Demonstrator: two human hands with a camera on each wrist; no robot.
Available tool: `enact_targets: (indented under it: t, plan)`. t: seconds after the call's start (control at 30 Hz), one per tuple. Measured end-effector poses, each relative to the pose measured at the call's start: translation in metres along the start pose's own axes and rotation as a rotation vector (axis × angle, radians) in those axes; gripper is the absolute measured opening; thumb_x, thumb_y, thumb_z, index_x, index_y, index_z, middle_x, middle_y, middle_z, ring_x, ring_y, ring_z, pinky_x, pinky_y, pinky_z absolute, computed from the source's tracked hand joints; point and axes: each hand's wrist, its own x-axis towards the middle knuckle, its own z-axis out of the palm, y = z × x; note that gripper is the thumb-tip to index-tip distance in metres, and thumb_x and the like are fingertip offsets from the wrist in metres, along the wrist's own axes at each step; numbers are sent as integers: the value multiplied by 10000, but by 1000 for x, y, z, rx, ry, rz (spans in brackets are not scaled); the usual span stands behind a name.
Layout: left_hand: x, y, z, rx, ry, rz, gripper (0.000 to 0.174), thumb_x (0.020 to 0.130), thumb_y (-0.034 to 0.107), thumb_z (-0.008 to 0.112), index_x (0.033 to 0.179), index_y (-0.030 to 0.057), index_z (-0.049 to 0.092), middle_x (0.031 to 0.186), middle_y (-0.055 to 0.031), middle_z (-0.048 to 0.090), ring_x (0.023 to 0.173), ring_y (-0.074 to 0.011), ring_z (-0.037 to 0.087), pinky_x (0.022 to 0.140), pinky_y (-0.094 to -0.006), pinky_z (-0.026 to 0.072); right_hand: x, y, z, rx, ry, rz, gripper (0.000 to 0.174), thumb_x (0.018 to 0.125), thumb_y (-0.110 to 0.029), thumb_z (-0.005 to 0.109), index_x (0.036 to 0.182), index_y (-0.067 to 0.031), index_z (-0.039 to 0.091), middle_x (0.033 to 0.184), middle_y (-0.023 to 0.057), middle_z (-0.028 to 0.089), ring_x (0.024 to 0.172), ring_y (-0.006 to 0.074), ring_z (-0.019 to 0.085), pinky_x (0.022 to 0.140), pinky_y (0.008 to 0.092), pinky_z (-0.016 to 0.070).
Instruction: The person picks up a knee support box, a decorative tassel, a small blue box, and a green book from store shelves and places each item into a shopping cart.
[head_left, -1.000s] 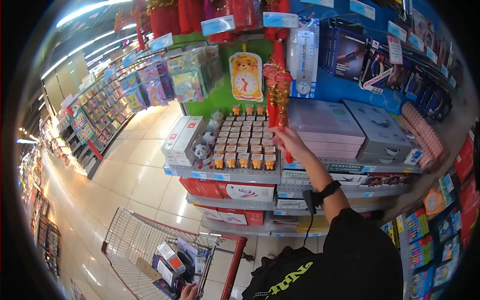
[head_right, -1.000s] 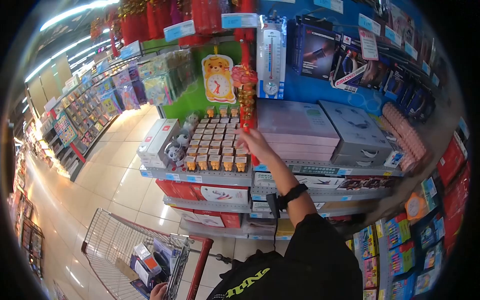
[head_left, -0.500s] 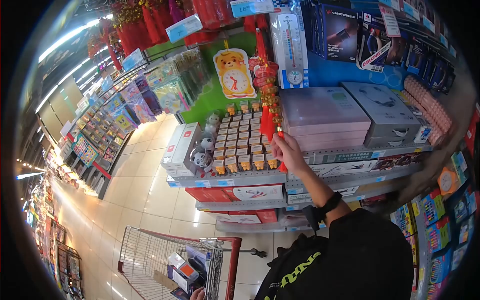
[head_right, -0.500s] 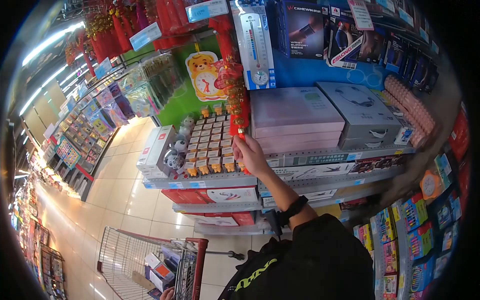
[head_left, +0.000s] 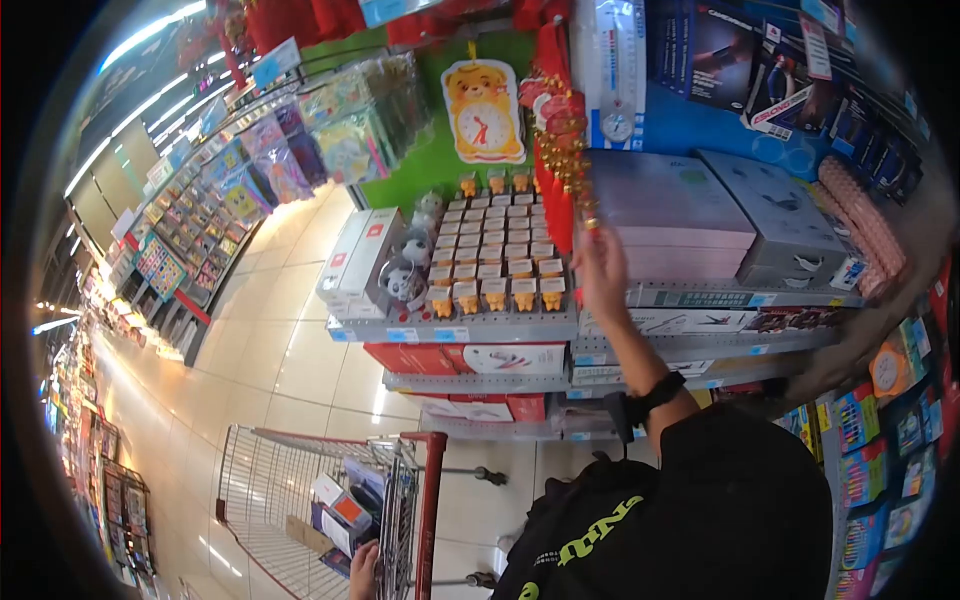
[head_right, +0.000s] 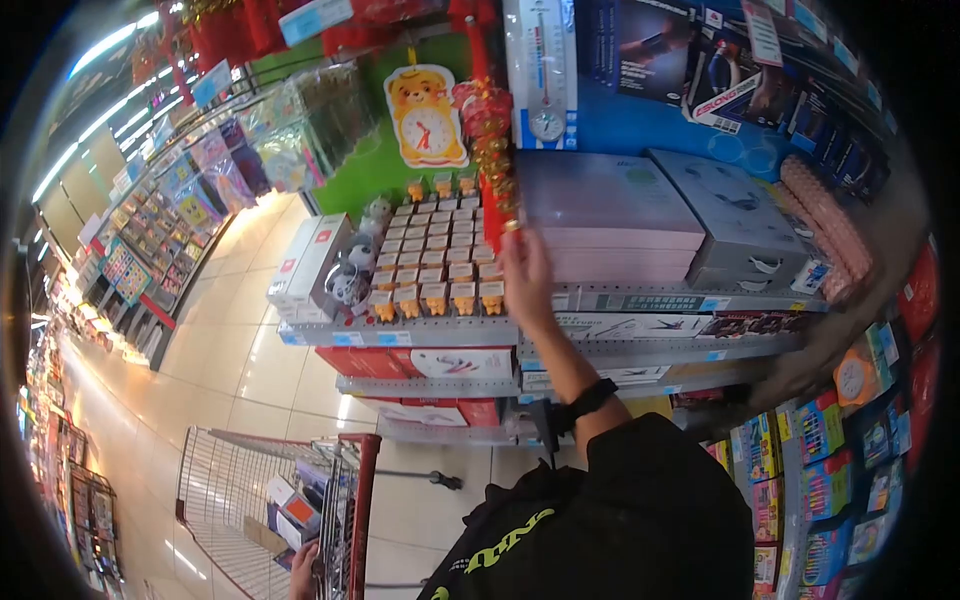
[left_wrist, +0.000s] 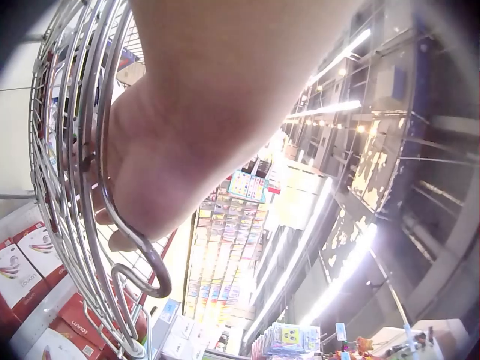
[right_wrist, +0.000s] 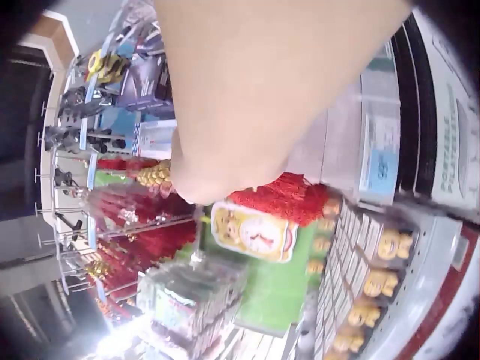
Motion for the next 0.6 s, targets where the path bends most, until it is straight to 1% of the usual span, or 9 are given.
enact_targets:
  t: [0.07, 0.1, 0.2, 0.27, 0.33, 0.37, 0.47, 0.53, 0.6]
  plan:
    - [23, -15, -6, -112, -69, 69, 308, 885, 245, 516, 1087, 20, 573, 740, 19, 540, 598, -59, 452, 537, -201, 352, 7, -1, -19, -103, 24, -45, 236, 940, -221, 460, 1067, -28, 507, 630, -20, 469, 545, 23, 393, 459, 181, 294]
    - [16, 0, -8, -114, -110, -6, 281, 896, 226, 513, 1100, 40, 560, 856, 20, 570, 720, -47, 488, 615, -181, 370, 11, 3, -26, -114, -6, -86, 238, 942, -216, 454, 1073, -25, 508, 636, -22, 471, 548, 22, 388, 461, 184, 293]
    - [17, 9, -9, -136, -92, 6, 275, 896, 225, 513, 1098, 45, 560, 826, 33, 555, 680, -40, 469, 578, -172, 341, 0, -17, -26, -217, -70, -120, 243, 945, -208, 447, 1084, -19, 509, 648, -23, 478, 560, 22, 383, 477, 184, 298]
    - [25, 3, -16, -175, -113, -11, 299, 898, 258, 507, 1115, 58, 555, 853, 29, 553, 708, -48, 476, 597, -191, 355, -8, -27, -19, -306, -101, -115, 247, 945, -205, 447, 1088, -14, 510, 655, -21, 484, 568, 24, 382, 491, 182, 302]
    - [35, -5, -23, -145, -115, -5, 330, 900, 298, 495, 1131, 70, 550, 889, 20, 551, 745, -67, 483, 626, -226, 380, -10, -27, -11, -28, 25, -50, 248, 947, -198, 439, 1085, -5, 511, 650, -14, 484, 563, 30, 380, 503, 180, 309]
    - [38, -5, -26, -129, -132, 11, 354, 902, 322, 485, 1145, 72, 544, 917, 14, 546, 780, -84, 487, 652, -251, 393, -13, -30, -7, -29, 23, -51, 248, 947, -198, 439, 1085, -5, 511, 650, -14, 484, 563, 30, 380, 503, 180, 309]
    - [42, -4, -31, -124, -92, 11, 355, 902, 311, 486, 1136, 51, 546, 903, 1, 554, 763, -93, 492, 655, -247, 398, -21, -41, 9, -127, -44, -3, 252, 945, -221, 442, 1061, -6, 507, 628, -6, 478, 531, 40, 408, 488, 182, 323]
    - [52, -9, -37, -115, -84, 28, 352, 902, 305, 485, 1127, 41, 549, 897, -6, 558, 749, -96, 492, 658, -246, 401, -26, -44, 16, 0, 86, 7, 260, 946, -224, 438, 1102, -19, 475, 619, -5, 470, 521, 35, 396, 470, 184, 315]
    - [54, -10, -41, -108, -75, 40, 351, 903, 298, 483, 1117, 30, 552, 891, -12, 563, 734, -99, 492, 660, -246, 403, -27, -46, 16, -63, 20, -49, 268, 946, -228, 438, 1119, -24, 456, 616, -3, 468, 512, 38, 395, 461, 185, 313]
